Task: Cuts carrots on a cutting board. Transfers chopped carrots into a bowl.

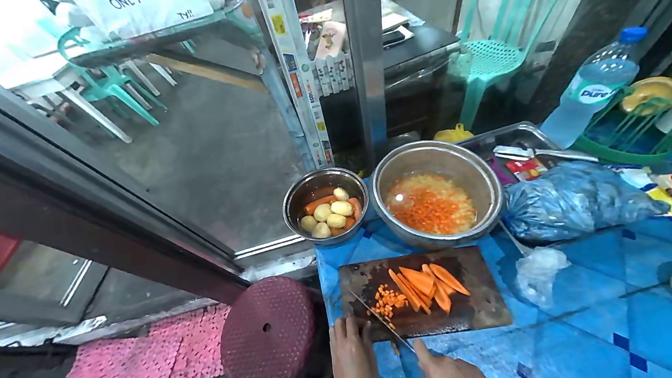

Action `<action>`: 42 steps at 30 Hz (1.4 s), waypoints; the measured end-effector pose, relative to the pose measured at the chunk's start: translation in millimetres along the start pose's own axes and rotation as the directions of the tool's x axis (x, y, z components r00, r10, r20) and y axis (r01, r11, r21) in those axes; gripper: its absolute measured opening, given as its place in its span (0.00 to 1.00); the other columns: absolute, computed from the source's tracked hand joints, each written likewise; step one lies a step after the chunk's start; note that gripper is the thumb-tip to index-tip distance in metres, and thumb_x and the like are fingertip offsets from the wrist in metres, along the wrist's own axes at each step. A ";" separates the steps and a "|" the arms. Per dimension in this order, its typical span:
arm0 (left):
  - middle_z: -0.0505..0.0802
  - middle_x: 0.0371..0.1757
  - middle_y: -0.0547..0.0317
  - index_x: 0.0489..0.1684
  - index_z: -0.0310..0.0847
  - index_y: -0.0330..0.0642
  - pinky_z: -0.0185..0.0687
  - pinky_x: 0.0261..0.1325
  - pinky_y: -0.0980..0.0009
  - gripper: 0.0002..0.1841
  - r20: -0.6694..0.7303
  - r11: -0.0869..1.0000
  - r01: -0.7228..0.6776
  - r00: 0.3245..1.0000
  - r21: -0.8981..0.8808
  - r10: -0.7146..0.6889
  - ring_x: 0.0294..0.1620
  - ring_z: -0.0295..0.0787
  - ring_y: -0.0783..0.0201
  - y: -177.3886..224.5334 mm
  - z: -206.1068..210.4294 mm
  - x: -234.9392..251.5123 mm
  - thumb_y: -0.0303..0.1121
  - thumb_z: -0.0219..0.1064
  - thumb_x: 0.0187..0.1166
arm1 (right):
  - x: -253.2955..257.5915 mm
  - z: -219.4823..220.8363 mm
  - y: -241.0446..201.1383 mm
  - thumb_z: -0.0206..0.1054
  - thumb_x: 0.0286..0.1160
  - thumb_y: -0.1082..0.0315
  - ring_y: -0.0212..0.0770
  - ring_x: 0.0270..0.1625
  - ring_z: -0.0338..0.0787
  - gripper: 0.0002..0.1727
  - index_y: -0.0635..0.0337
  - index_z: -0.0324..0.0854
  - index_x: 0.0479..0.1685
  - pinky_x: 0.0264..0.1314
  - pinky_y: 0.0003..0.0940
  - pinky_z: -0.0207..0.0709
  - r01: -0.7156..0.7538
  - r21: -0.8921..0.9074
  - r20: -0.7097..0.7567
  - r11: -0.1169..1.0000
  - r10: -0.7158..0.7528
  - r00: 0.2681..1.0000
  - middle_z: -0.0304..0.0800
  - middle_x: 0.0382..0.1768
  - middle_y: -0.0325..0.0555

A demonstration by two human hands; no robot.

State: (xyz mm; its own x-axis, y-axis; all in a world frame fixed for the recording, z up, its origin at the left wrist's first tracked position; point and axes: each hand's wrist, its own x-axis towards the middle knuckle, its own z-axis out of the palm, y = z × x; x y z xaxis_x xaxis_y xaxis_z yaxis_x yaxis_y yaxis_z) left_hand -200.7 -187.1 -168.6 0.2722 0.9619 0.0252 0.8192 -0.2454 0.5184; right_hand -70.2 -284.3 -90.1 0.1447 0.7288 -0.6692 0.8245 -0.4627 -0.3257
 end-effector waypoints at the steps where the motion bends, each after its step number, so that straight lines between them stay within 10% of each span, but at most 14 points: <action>1: 0.92 0.53 0.42 0.47 0.92 0.35 0.83 0.68 0.52 0.09 -0.002 1.000 -0.006 1.000 -0.012 0.006 0.60 0.88 0.43 0.2 0.5 0.2 0.32 0.70 0.80 | -1.3 -1.0 0.5 0.46 0.95 0.62 0.68 0.55 0.95 0.24 0.56 0.63 0.86 0.55 0.64 0.85 -0.012 0.011 0.004 1.000 0.012 1.000 0.95 0.47 0.64; 23: 0.91 0.60 0.38 0.54 0.90 0.33 0.80 0.70 0.45 0.12 0.103 0.998 -0.002 0.995 0.058 -0.004 0.66 0.87 0.40 16.1 -6.7 12.0 0.30 0.66 0.82 | -11.9 -11.2 13.9 0.47 0.95 0.59 0.68 0.51 0.95 0.23 0.56 0.71 0.81 0.51 0.65 0.85 0.029 -0.037 -0.124 0.999 -0.033 0.992 0.93 0.53 0.65; 26: 0.90 0.56 0.34 0.51 0.87 0.29 0.81 0.67 0.42 0.13 -0.088 0.995 0.004 0.996 -0.097 -0.013 0.62 0.86 0.36 20.4 -12.3 12.0 0.32 0.67 0.81 | -29.7 -28.6 33.3 0.55 0.91 0.56 0.69 0.45 0.95 0.24 0.58 0.72 0.79 0.46 0.66 0.86 0.041 0.002 -0.258 0.999 -0.039 0.965 0.92 0.56 0.65; 31: 0.80 0.74 0.30 0.70 0.81 0.37 0.75 0.74 0.43 0.23 -0.513 0.915 -0.389 0.810 -0.110 0.283 0.75 0.76 0.34 75.7 -31.1 34.0 0.22 0.62 0.72 | -51.8 -72.7 61.6 0.69 0.80 0.57 0.65 0.40 0.96 0.28 0.62 0.75 0.76 0.39 0.64 0.87 0.027 0.043 -0.563 0.999 0.002 0.827 0.93 0.55 0.63; 38: 0.74 0.88 0.47 0.82 0.75 0.77 0.67 0.79 0.30 0.53 -0.062 0.510 -0.830 0.510 0.225 0.858 0.84 0.71 0.33 165.9 -10.9 101.6 0.15 0.81 0.49 | -39.8 -140.1 82.3 0.74 0.73 0.63 0.65 0.47 0.95 0.30 0.63 0.75 0.75 0.46 0.62 0.88 -0.091 0.048 -0.634 0.995 0.100 0.766 0.90 0.58 0.63; 42: 0.65 0.92 0.43 0.87 0.69 0.74 0.50 0.86 0.27 0.55 0.202 0.599 -0.771 0.635 0.216 0.745 0.92 0.56 0.32 180.3 -11.8 142.6 0.16 0.80 0.52 | -41.0 -154.1 98.8 0.71 0.75 0.65 0.66 0.48 0.95 0.30 0.62 0.72 0.77 0.46 0.62 0.87 -0.168 0.083 -0.596 0.982 0.184 0.782 0.89 0.59 0.64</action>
State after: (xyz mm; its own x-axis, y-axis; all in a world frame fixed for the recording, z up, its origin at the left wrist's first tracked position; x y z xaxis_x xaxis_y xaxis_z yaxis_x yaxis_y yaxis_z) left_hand -20.2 -92.8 -61.5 0.8855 0.4039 0.2298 0.3895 -0.9148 0.1069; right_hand 89.6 -282.2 8.1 0.5911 0.7851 -0.1850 0.7401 -0.6191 -0.2626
